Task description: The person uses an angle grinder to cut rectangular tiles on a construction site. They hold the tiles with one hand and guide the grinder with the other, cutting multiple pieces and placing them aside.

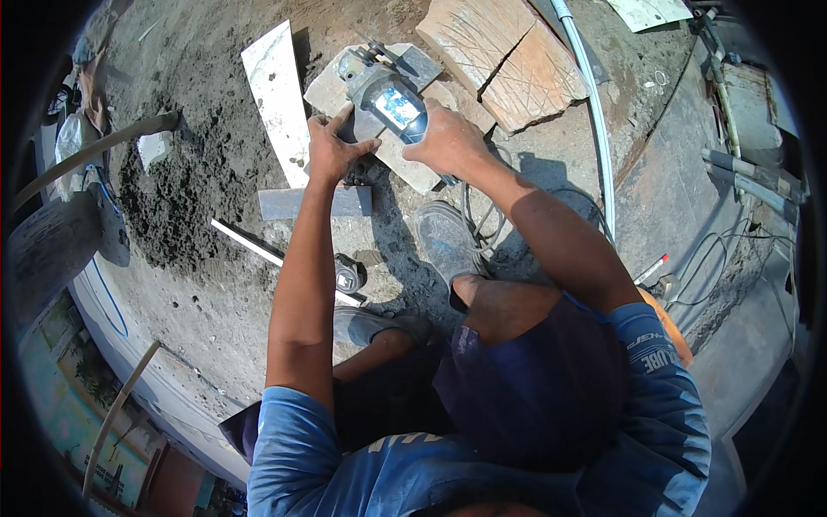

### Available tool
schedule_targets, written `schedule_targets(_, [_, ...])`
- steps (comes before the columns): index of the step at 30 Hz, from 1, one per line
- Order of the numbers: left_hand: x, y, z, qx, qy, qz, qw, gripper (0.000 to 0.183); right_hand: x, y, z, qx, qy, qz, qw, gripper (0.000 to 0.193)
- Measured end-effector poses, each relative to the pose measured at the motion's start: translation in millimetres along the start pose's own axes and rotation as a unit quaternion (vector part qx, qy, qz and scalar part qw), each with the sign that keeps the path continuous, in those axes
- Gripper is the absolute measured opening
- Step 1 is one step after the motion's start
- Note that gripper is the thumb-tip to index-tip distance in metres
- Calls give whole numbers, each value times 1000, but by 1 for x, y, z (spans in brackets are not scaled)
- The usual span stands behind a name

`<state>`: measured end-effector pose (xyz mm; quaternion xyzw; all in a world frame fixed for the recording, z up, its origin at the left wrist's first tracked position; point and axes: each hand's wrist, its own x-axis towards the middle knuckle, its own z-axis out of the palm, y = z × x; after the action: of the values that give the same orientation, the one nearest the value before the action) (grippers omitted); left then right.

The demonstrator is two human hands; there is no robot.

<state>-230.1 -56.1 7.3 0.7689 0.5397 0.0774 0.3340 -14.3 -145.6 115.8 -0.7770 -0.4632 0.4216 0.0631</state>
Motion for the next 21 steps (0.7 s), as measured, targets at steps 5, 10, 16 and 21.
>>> schedule_targets(5, [2, 4, -1, -16, -22, -14, 1000, 94, 2, -2, -1, 12, 3, 11, 1000, 70])
schedule_targets(10, [0, 9, -5, -18, -38, -32, 999, 95, 7, 0, 4, 14, -3, 11, 1000, 79])
schedule_targets(16, [1, 8, -5, -16, -36, -23, 999, 95, 9, 0, 7, 14, 12, 8, 1000, 75])
schedule_targets(21, [0, 8, -4, -16, -34, -29, 999, 95, 8, -4, 3, 19, -17, 21, 999, 72])
